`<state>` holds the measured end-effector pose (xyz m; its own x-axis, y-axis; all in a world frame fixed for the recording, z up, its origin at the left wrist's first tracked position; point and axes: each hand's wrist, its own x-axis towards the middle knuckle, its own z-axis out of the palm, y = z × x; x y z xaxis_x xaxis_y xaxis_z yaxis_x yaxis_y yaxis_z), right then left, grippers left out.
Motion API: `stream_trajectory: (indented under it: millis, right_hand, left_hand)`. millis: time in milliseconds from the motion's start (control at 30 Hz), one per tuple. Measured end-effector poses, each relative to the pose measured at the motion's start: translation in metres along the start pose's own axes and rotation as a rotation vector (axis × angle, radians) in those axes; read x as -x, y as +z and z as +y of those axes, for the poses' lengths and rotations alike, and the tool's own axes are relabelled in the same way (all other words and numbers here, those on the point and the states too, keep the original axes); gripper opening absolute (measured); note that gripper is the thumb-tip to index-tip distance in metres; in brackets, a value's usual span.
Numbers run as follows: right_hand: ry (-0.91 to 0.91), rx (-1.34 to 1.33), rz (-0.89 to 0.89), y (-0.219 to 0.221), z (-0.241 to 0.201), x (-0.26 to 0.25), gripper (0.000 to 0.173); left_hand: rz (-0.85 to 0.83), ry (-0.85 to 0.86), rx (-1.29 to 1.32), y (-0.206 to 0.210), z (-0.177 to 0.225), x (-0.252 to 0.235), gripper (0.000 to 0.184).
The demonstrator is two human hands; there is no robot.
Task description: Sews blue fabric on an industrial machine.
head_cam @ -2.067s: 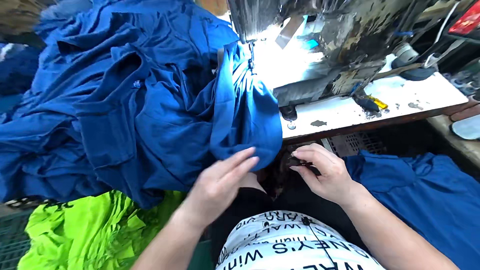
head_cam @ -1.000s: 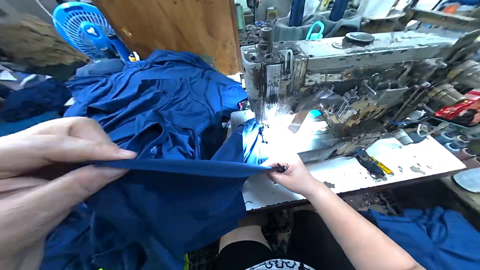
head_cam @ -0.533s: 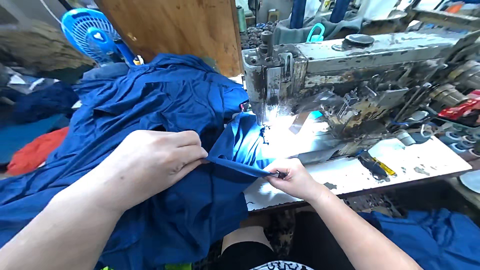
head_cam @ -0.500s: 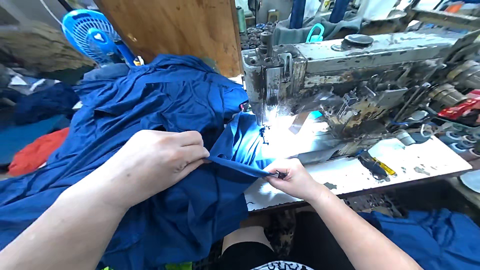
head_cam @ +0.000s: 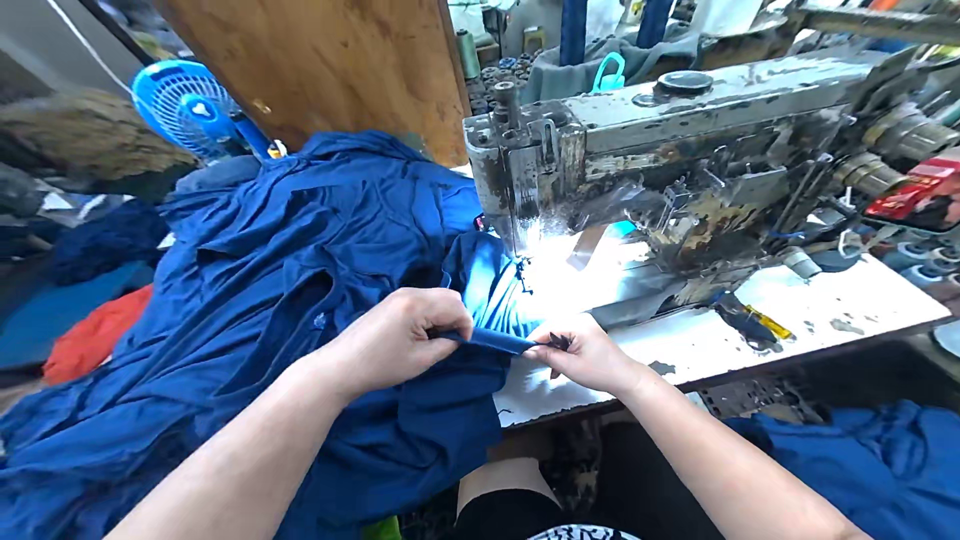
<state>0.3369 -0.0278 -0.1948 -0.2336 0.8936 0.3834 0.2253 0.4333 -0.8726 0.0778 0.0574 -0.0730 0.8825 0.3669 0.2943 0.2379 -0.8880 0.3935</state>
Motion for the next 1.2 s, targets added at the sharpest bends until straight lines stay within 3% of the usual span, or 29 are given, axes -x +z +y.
stream_trajectory:
  millis: [233,400,633,900,1100,1200]
  right_hand:
    - [0.074,-0.055,0.010,-0.004,-0.005,-0.006,0.016]
    - [0.088,-0.038,0.005,-0.003,-0.004,-0.005,0.017]
    - [-0.033,-0.050,0.045,0.002,0.005,0.000,0.015]
    - [-0.035,-0.049,0.054,0.002,0.004,0.004,0.012]
    - [-0.018,-0.004,0.078,0.001,0.001,-0.002,0.014]
    - [0.018,-0.004,0.085,0.000,-0.002,-0.003,0.014]
  left_hand:
    - [-0.034,0.212,-0.481,-0.015,0.010,-0.021,0.019]
    - [-0.075,0.216,-0.538,-0.014,0.012,-0.028,0.020]
    - [-0.067,0.163,-0.605,-0.019,-0.007,-0.027,0.016]
    - [-0.063,0.211,-0.425,0.004,0.005,-0.026,0.012]
    - [-0.112,0.109,-0.612,0.004,-0.004,-0.033,0.011]
    - [-0.028,0.148,-0.655,-0.005,-0.021,-0.031,0.015]
